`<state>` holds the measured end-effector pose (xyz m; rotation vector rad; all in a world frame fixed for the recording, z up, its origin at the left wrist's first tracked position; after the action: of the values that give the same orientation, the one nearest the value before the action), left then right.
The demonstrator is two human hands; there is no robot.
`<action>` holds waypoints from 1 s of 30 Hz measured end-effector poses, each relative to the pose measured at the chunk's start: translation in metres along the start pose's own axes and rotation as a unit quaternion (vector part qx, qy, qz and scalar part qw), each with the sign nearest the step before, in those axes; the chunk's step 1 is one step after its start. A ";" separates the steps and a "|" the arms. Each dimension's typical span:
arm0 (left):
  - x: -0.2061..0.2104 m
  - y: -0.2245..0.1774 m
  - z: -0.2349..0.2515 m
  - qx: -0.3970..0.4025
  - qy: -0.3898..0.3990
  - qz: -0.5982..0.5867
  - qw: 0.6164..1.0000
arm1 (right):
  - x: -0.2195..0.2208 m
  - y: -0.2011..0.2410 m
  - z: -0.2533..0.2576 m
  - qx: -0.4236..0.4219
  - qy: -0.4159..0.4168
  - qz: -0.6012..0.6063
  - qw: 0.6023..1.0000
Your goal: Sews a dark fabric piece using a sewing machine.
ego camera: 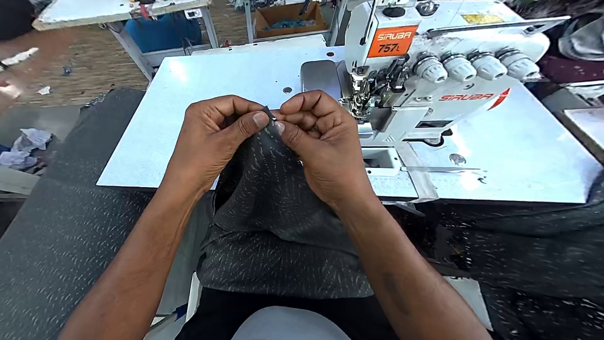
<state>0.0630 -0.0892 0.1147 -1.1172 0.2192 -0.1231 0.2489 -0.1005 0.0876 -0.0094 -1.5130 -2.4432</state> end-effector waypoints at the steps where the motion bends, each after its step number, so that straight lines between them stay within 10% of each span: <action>1: 0.003 -0.002 -0.001 0.015 -0.003 0.022 1.000 | -0.006 -0.003 -0.008 -0.029 0.012 -0.056 0.998; 23: 0.031 -0.038 0.014 0.087 -0.118 0.092 0.985 | -0.056 -0.004 -0.114 0.080 -0.022 -0.095 0.992; 27: 0.100 0.005 0.065 0.280 0.036 0.264 0.922 | -0.071 -0.017 -0.168 0.192 -0.073 -0.040 0.978; 30: 0.141 0.070 0.068 0.236 0.115 0.263 0.929 | -0.088 -0.052 -0.195 0.274 -0.127 -0.040 0.953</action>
<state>0.2148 -0.0287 0.0646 -0.5333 0.6555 0.1684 0.3476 -0.2304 -0.0595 -0.1632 -2.2991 -2.0523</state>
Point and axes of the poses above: each hand's wrist, its own z-axis towards the middle knuckle, its own x-axis out of the palm, y = z × x, the point moved 1 cm from there along z, towards the middle knuckle, and after that the axes turned 6 degrees about -z, right-handed, at the moved point
